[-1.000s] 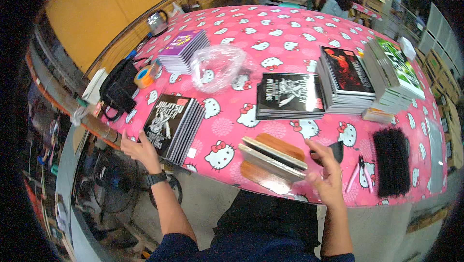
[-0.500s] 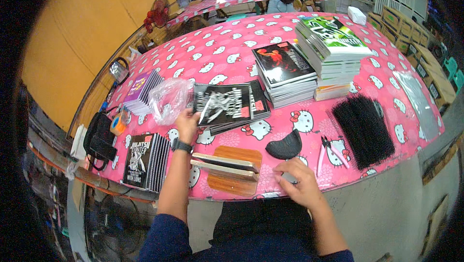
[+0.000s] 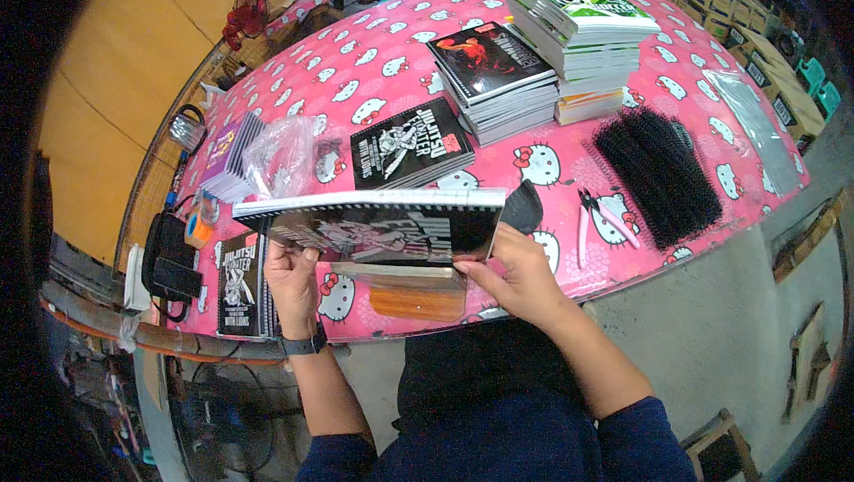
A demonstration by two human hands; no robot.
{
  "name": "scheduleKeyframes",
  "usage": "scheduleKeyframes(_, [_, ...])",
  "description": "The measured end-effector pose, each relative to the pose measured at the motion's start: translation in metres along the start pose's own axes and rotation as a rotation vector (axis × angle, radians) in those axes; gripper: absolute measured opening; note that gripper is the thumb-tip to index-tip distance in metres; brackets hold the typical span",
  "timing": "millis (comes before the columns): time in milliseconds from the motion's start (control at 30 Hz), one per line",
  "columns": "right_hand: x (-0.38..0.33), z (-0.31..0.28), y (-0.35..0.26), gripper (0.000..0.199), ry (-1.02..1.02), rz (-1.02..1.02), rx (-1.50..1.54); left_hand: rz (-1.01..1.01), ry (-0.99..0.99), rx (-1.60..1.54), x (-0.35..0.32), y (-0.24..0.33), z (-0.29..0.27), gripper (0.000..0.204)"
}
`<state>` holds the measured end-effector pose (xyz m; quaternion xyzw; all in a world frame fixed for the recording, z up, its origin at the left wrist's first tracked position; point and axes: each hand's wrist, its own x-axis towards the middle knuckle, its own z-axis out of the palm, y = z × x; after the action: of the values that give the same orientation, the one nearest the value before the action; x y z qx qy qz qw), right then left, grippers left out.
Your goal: The person assembles spiral-bound books by inserting a plastic spiral coil through pre-punched holes in the book covers and pages and then manually crimping the ends of the coil.
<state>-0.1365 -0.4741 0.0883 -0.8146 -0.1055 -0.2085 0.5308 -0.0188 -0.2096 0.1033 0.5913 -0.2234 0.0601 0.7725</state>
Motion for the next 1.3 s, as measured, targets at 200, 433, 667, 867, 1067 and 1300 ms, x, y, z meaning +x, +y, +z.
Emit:
scheduleKeyframes(200, [-0.013, -0.013, 0.025, 0.024, -0.213, -0.034, -0.27, -0.24, 0.044, 0.157, -0.024, -0.031, -0.039, 0.041])
scheduleKeyframes(433, [0.012, -0.125, 0.115, 0.019, 0.411, 0.246, -0.969, -0.138, 0.265, -0.095, -0.012, -0.032, -0.011, 0.058])
scheduleKeyframes(667, [0.033, -0.139, 0.119, 0.019, 0.231, 0.341, -0.792, -0.214, 0.358, 0.027, 0.002, -0.023, 0.021, 0.032])
scheduleKeyframes(867, [0.05, -0.086, -0.013, 0.027, 0.033, -0.007, -0.322, 0.545, 0.137, 1.061, -0.028, 0.006, 0.074, 0.036])
scheduleKeyframes(1067, [0.029, -0.043, -0.022, 0.022, -0.156, -0.018, -0.032, 0.443, -0.361, 0.983, -0.023, 0.011, 0.102, 0.022])
scheduleKeyframes(1300, [0.027, -0.029, -0.014, 0.018, -0.207, -0.037, 0.122, 0.429, -0.333, 0.847, -0.024, 0.01, 0.099, 0.019])
